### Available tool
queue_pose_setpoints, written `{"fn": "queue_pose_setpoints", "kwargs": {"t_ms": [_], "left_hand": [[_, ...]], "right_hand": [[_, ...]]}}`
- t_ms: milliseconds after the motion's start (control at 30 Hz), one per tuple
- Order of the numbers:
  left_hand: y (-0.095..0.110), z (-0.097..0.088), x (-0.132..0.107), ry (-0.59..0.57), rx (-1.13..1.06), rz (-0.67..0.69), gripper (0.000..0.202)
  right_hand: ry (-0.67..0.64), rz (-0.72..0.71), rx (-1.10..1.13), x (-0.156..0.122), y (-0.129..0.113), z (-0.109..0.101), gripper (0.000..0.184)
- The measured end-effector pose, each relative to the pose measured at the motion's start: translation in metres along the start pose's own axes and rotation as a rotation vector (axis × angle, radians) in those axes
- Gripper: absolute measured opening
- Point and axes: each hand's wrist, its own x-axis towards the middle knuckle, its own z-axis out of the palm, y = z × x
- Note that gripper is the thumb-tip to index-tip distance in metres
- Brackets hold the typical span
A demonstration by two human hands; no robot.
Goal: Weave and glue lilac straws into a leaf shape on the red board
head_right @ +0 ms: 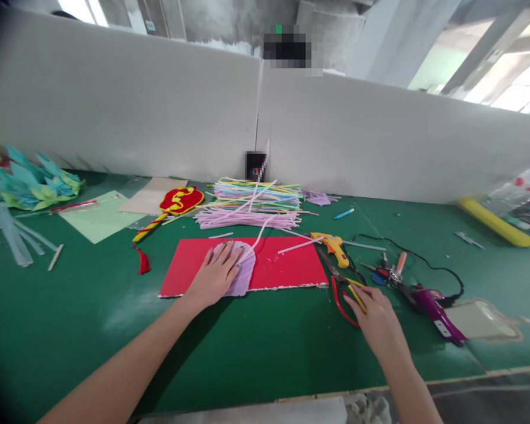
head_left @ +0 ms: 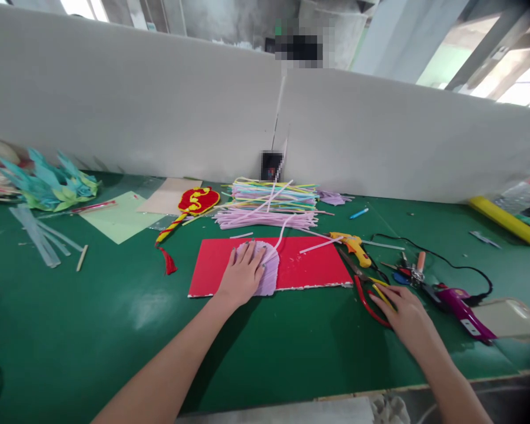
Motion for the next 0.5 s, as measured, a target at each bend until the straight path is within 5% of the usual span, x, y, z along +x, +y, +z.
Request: {"fn": "queue_pose_setpoints", "kwargs": {"t_ms": [133, 267, 400, 500], "left_hand": [[0.001, 0.000, 0.000, -0.019, -0.026, -0.002, 0.049], [-0.003, -0.003, 0.001, -0.010, -0.168, -0.043, 0.050], [-0.016, -0.011, 0.004, 0.204, -0.291, -0.172, 0.045], [-0.031, -0.017, 0.006, 0.346, -0.293, -0.318, 0.033]], "right_hand": [[0.083, 0.039, 0.030, 0.023, -0.044, -0.013, 0.047], [0.009, -0.007, 0.290, 0.054, -0.116, -0.009, 0.031], [-0.104, -0.133, 0.438, 0.074, -0.183, 0.015, 0.027], [-0.138, -0.205, 0.473, 0.081, -0.212, 0.036, 0.033]]}}
